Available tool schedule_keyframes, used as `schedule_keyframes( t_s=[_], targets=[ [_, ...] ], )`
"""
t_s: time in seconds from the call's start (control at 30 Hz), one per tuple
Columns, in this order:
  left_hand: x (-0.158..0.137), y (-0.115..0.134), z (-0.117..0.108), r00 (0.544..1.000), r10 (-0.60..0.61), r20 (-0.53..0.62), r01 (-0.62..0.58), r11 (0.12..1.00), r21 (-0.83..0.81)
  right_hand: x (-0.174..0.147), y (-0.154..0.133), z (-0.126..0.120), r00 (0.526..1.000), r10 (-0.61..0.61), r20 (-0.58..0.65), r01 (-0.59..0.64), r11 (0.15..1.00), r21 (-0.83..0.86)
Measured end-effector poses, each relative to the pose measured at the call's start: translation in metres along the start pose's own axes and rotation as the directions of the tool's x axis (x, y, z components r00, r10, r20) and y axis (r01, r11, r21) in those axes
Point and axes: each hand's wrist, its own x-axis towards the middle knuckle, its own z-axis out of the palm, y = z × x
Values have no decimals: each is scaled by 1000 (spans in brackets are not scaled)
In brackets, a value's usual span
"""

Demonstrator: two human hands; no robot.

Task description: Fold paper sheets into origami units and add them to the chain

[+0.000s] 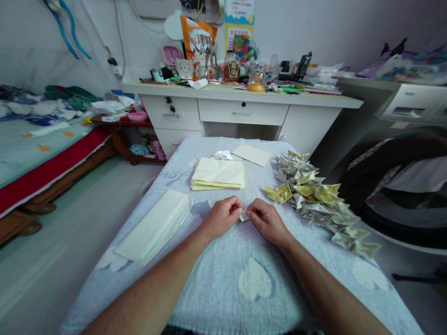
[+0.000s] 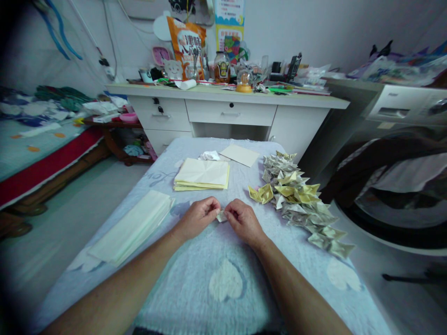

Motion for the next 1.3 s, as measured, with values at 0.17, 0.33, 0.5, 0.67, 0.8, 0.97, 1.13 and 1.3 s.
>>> schedule_keyframes(
  t_s=[0.17, 0.33, 0.5, 0.67, 0.8, 0.97, 1.13, 1.3],
  targets=[
    [0, -2, 1, 1000, 10, -17, -10, 1000, -6, 0, 2, 0, 1000, -1, -8, 1, 1000, 16],
    [0, 0, 1, 999, 35, -24, -35, 999, 16, 1, 1, 0, 999, 49, -3, -49, 998, 28],
    [0, 4, -1, 996, 83, -25, -81, 994, 72, 0, 0, 1, 991, 125, 41, -129, 987, 101],
    [-1, 4, -2, 994, 104, -21, -102, 991, 86, -1, -1, 0, 988, 150, 41, -153, 983, 100],
    [-2, 4, -2, 994, 104, -26, -102, 991, 91, -1, 0, -1, 985, 166, 56, -171, 980, 103],
    [-2, 4, -2, 992, 122, -37, -118, 988, 99, -1, 2, 0, 983, 173, 67, -180, 976, 119],
    [-2, 5, -1, 992, 123, -37, -119, 989, 86, -2, 2, -1, 980, 176, 91, -188, 969, 160],
    [-2, 5, -1, 994, 98, -47, -96, 994, 48, -3, 3, -1, 979, 190, 75, -200, 966, 164]
  ],
)
